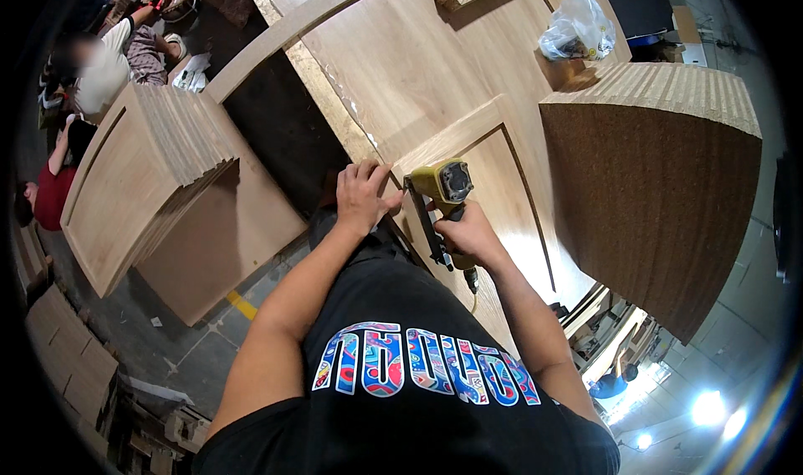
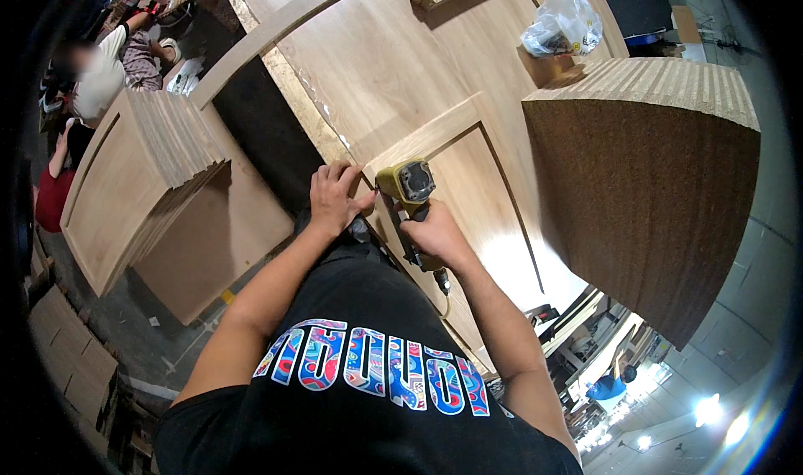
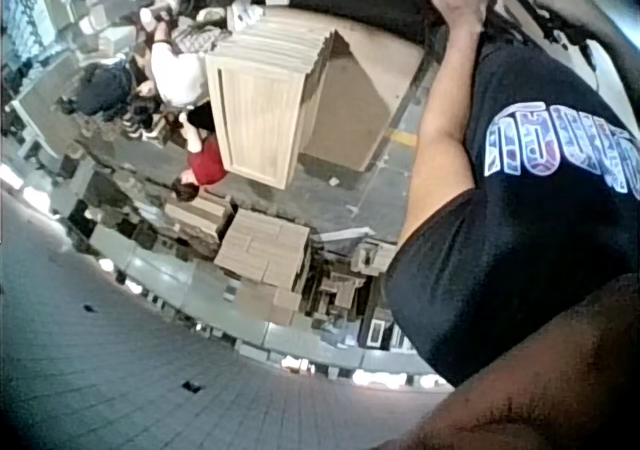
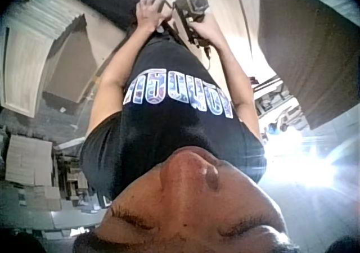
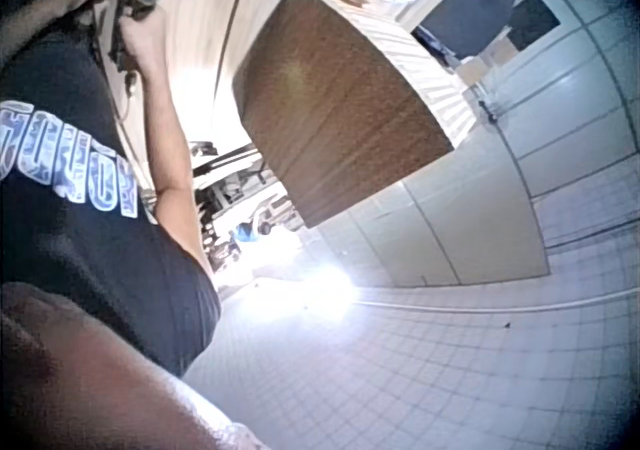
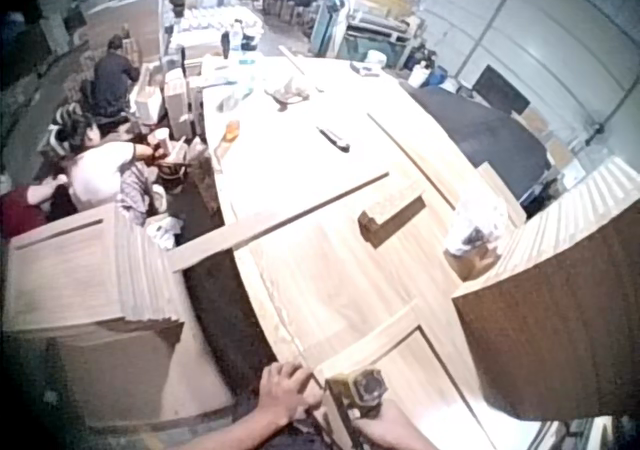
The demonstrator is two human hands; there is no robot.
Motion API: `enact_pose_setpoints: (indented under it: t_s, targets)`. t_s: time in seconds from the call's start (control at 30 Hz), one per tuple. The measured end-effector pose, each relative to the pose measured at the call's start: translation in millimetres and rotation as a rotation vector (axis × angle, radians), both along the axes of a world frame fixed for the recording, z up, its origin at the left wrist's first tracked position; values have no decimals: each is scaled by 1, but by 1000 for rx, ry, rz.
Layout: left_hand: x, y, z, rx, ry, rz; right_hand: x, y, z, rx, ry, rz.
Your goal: The person aligns narrow wooden strips against a larger panel and fastens them using a nail gun.
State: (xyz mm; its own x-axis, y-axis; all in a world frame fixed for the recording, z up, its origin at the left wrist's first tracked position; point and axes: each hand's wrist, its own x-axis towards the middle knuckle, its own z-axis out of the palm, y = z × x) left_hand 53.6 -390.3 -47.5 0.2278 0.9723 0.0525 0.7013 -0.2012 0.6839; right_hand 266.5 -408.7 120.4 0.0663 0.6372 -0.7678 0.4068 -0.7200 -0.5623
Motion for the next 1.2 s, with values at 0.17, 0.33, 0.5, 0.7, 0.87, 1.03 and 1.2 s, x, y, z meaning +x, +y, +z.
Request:
enact_pose_setpoints:
  t_s: [0.17,0.33,0.5,0.7,0.87,1.03,1.2]
  targets:
    - [0,2,0,13,-9,-3,-1,2,-1,-89,-40,-15]
    - [-2,2,2,16,-12,-2,-1,4,2,-60,-26,-30]
    - [-3,5,6,-14,-18,-21,16,8,7,-77,-16,-173]
    - [-6,10,2,-2,-40,-54,33,24,4,-6,-28,-220]
    - [-10,13,7,3,-18,-97,36,23,-3,-5,-24,-237]
    - [-13,26,12,1,21,-178,30,27,2,-39,-14,-265]
    - [-15,43,22,20,123,-321,24,38,10,-42,-103,-204]
